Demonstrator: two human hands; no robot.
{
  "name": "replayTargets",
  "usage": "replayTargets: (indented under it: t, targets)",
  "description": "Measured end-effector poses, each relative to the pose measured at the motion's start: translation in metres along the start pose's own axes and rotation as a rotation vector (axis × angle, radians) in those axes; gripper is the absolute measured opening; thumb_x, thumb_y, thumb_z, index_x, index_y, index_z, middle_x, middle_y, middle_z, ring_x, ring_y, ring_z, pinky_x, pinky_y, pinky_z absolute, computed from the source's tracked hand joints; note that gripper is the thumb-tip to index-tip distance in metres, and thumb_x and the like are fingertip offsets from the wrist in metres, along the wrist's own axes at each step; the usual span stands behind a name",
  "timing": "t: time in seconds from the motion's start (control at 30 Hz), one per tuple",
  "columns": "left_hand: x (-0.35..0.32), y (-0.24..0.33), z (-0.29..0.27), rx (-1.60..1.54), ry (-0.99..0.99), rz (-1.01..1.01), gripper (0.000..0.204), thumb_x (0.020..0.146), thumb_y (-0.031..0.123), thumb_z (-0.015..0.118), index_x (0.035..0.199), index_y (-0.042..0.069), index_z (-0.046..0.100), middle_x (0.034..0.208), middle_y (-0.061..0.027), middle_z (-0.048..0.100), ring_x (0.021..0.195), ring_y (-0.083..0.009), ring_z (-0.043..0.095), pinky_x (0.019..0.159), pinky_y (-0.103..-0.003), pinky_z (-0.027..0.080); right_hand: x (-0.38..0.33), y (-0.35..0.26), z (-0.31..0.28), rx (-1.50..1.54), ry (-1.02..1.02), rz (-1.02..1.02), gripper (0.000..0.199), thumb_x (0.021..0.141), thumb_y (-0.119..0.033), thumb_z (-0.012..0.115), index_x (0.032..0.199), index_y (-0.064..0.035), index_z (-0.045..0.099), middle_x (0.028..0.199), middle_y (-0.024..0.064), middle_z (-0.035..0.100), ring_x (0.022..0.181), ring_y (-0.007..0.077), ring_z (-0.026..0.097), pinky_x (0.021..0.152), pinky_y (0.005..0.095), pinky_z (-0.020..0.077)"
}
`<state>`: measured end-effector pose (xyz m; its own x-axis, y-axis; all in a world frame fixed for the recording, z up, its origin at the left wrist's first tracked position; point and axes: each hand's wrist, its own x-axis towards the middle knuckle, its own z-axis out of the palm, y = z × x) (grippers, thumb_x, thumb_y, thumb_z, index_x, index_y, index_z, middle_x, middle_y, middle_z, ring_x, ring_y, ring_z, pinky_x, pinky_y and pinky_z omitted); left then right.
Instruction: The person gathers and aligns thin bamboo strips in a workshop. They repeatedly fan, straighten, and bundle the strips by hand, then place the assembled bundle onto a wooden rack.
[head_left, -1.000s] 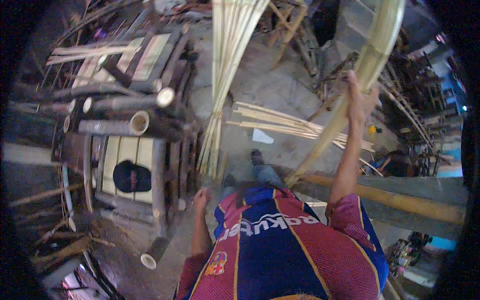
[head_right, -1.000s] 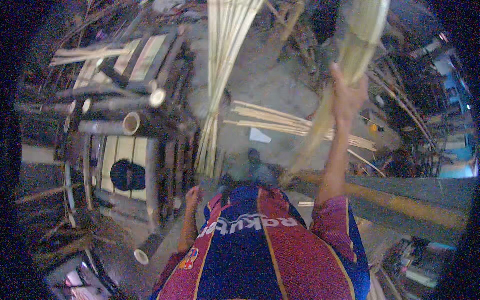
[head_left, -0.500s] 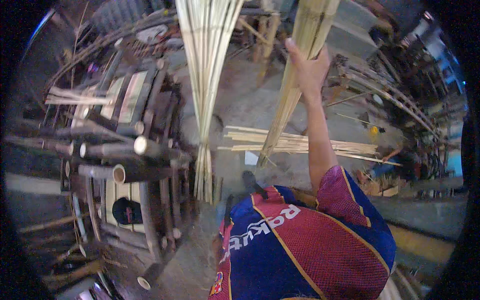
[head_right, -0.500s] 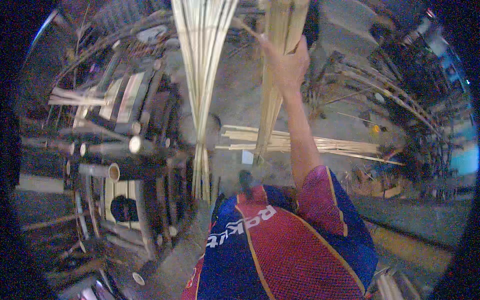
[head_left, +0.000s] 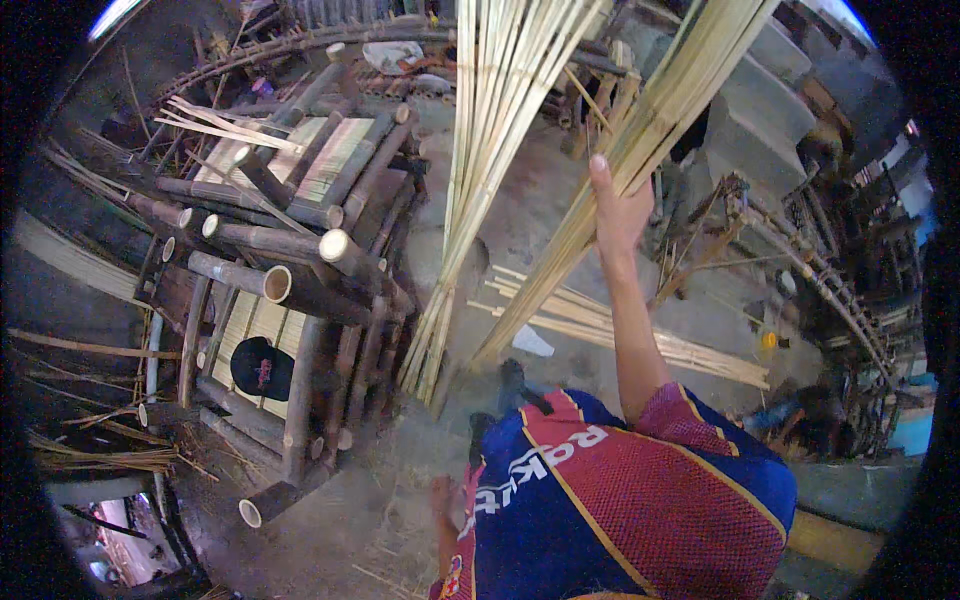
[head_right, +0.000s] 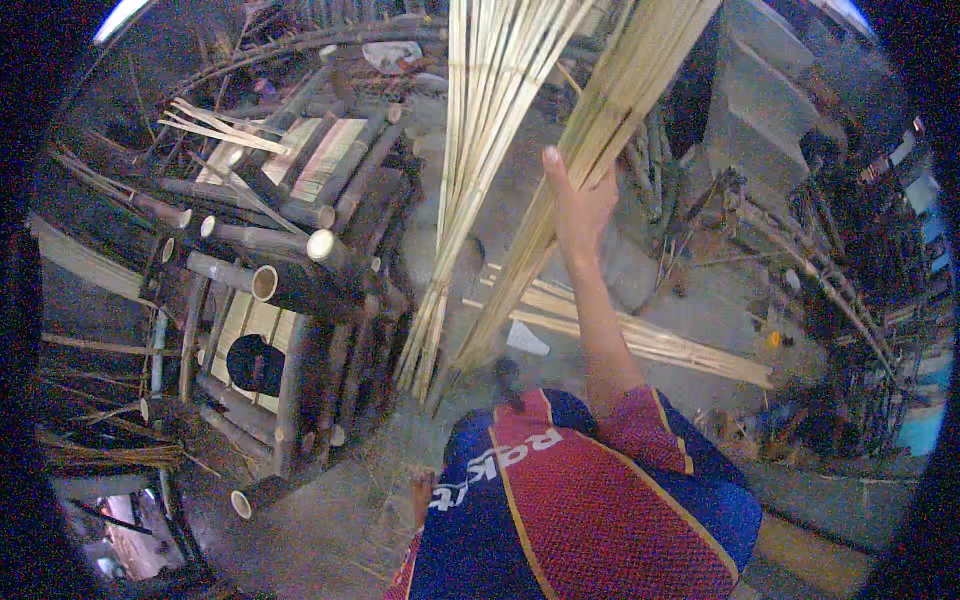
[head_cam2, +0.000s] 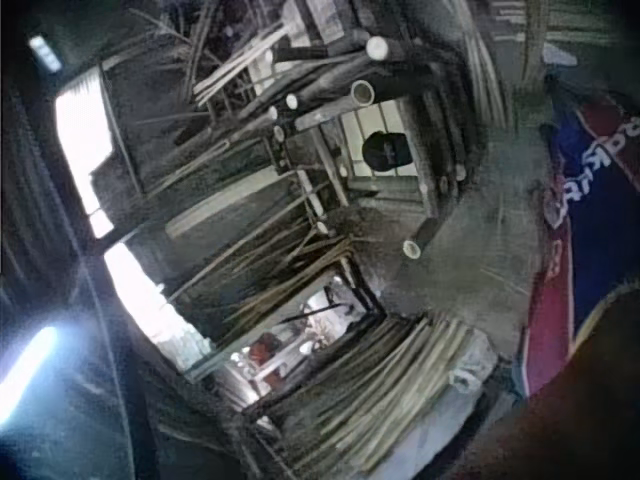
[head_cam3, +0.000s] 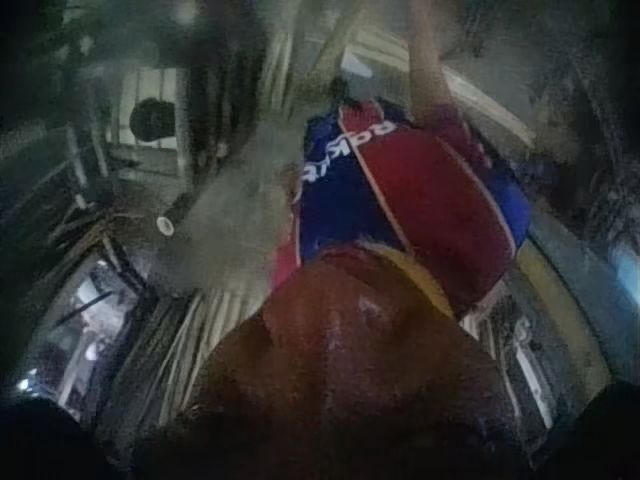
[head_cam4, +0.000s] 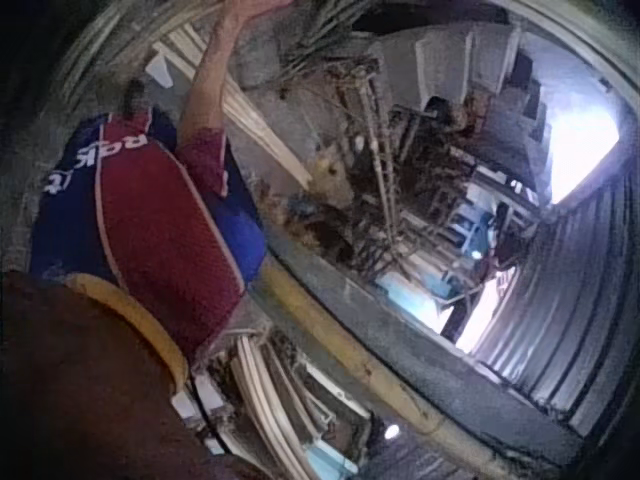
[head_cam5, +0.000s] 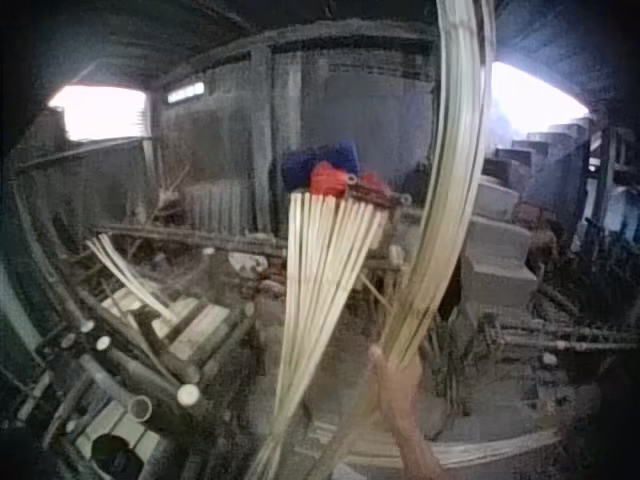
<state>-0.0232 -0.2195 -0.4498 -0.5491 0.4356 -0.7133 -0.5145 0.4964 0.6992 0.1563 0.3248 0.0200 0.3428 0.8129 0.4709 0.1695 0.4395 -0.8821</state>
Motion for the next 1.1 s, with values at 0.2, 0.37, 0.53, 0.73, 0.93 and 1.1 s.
replayTargets:
  t: [0.2, 0.37, 0.53, 0.73, 0.93, 1.1]
  targets:
    - [-0.008, 0.057, 0.024, 0.583, 0.147, 0.431, 0.091, 0.075, 0.039, 0.084, 0.145, -0.001, 0.040, 0.135, -0.0229, 0.053, 0.122, -0.0346, 0.053, 0.101, -0.041, 0.044, -0.044, 0.020, 0.007, 0.058, -0.048, 0.181, 0.050, 0.084, -0.037, 0.078, 0.112, 0.0006, 0.061, 0.100, 0.0103, 0.066, 0.090, 0.0184, 0.061, 0.083, 0.0347, 0.0499]
    - [-0.046, 0.183, 0.098, 0.842, 0.216, 0.841, 0.097, 0.069, 0.037, 0.087, 0.146, 0.000, 0.040, 0.139, -0.0261, 0.050, 0.129, -0.0375, 0.049, 0.107, -0.044, 0.040, -0.057, 0.058, 0.011, 0.034, -0.053, 0.294, 0.050, 0.084, -0.037, 0.078, 0.113, 0.0009, 0.061, 0.102, 0.0109, 0.067, 0.092, 0.0187, 0.062, 0.085, 0.0347, 0.0498]
    - [-0.027, 0.201, 0.137, 0.810, 0.061, 0.768, 0.098, 0.069, 0.038, 0.087, 0.145, -0.001, 0.040, 0.136, -0.0261, 0.053, 0.127, -0.0368, 0.051, 0.107, -0.044, 0.041, -0.059, 0.109, 0.045, 0.068, -0.078, 0.487, 0.055, 0.083, -0.040, 0.079, 0.114, 0.0010, 0.061, 0.105, 0.0124, 0.067, 0.096, 0.0217, 0.064, 0.086, 0.0363, 0.0502]
    - [0.019, 0.208, 0.174, 0.755, -0.182, 0.438, 0.098, 0.069, 0.039, 0.086, 0.145, -0.002, 0.040, 0.133, -0.0261, 0.055, 0.125, -0.0360, 0.054, 0.106, -0.044, 0.042, -0.004, 0.172, 0.058, 0.071, -0.101, 0.655, 0.067, 0.082, -0.044, 0.079, 0.125, 0.0027, 0.056, 0.111, 0.0132, 0.065, 0.101, 0.0205, 0.060, 0.089, 0.0358, 0.0483]
    - [0.041, 0.227, 0.208, 0.764, -0.222, 0.236, 0.097, 0.070, 0.040, 0.086, 0.145, -0.002, 0.041, 0.132, -0.0259, 0.057, 0.124, -0.0355, 0.055, 0.106, -0.044, 0.042, 0.064, 0.230, 0.088, -0.225, -0.176, 0.807, 0.103, 0.069, -0.064, 0.079, 0.132, 0.0113, 0.048, 0.121, 0.0238, 0.062, 0.113, 0.0323, 0.060, 0.099, 0.0422, 0.0455]
    - [0.042, 0.244, 0.229, 0.783, -0.223, 0.166, 0.095, 0.071, 0.041, 0.085, 0.144, -0.002, 0.042, 0.132, -0.0256, 0.057, 0.124, -0.0352, 0.055, 0.106, -0.044, 0.042, 0.085, 0.366, 0.102, -0.249, -0.426, 1.017, 0.111, 0.064, -0.069, 0.079, 0.130, 0.0143, 0.049, 0.125, 0.0275, 0.060, 0.118, 0.0348, 0.059, 0.094, 0.0437, 0.0496]
